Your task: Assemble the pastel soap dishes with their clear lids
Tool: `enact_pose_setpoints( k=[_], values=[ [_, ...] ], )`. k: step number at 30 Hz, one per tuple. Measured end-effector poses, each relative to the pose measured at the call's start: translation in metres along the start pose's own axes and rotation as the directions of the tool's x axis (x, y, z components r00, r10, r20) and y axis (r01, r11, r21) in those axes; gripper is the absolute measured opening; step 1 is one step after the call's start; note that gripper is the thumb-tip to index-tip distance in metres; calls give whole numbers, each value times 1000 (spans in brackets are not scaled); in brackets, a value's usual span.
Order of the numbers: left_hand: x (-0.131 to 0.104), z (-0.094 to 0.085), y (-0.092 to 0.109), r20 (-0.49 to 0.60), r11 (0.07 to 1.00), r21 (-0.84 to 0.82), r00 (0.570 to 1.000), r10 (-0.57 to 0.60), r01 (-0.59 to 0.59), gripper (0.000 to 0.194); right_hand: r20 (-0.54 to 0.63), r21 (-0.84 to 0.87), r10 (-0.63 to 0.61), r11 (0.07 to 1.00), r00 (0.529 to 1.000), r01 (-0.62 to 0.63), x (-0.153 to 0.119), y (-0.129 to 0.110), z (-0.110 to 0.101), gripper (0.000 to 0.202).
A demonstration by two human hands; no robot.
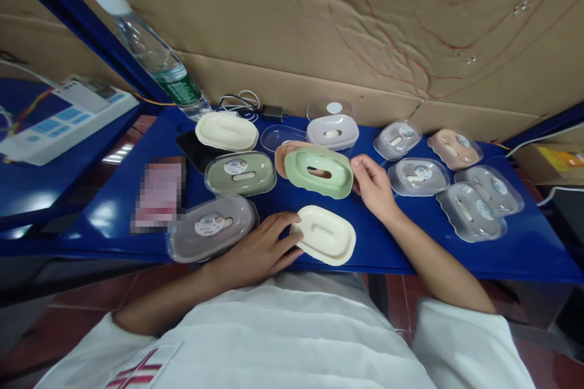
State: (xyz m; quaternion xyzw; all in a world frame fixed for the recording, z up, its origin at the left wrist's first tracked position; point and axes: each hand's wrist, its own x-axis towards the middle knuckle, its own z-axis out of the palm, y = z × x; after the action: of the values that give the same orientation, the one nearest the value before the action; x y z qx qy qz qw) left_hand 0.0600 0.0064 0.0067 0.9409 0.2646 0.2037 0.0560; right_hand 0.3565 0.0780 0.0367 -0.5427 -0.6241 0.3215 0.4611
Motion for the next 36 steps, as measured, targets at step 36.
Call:
enact_pose_setpoints(
  k=[36],
  values=[
    [-7, 6, -4, -228, 997, -18, 971, 73, -79, 12, 788, -316, -124, 759, 603, 569, -46, -59, -37, 21]
  ],
)
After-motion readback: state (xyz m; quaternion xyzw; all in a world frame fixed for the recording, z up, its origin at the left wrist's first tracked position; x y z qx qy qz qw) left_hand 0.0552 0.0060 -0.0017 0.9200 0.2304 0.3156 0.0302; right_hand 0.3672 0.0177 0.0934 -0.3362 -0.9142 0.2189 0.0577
